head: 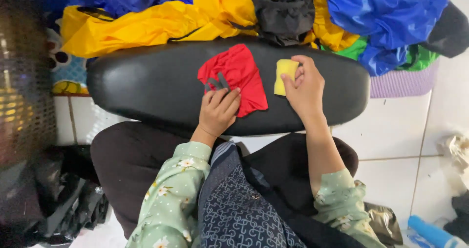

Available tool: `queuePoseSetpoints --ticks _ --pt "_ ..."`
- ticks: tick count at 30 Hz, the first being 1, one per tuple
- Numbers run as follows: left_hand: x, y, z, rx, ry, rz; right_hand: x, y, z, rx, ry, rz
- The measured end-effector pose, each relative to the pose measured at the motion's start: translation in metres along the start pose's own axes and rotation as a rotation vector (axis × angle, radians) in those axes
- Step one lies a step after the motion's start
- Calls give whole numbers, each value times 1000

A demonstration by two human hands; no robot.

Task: Preparing fabric covers by rubbing edges with a block, folding them, and packing them into shipping bags.

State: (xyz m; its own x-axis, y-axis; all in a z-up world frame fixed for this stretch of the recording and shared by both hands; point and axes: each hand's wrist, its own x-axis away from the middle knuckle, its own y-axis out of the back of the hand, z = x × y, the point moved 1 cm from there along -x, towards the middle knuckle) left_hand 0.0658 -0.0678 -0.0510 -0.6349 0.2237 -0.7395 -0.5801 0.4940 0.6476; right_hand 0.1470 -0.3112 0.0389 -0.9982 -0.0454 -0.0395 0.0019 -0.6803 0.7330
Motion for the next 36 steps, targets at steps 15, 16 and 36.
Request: queuePoseSetpoints --ticks 15,16,36 --pt "-11 14 -8 485 706 -79 -3 -4 -25 196 400 -20" --pt "-8 8 -9 490 696 -81 7 7 10 198 399 -30" --pt "-22 53 -86 1132 1697 -257 73 -84 66 -1435 -554 210"
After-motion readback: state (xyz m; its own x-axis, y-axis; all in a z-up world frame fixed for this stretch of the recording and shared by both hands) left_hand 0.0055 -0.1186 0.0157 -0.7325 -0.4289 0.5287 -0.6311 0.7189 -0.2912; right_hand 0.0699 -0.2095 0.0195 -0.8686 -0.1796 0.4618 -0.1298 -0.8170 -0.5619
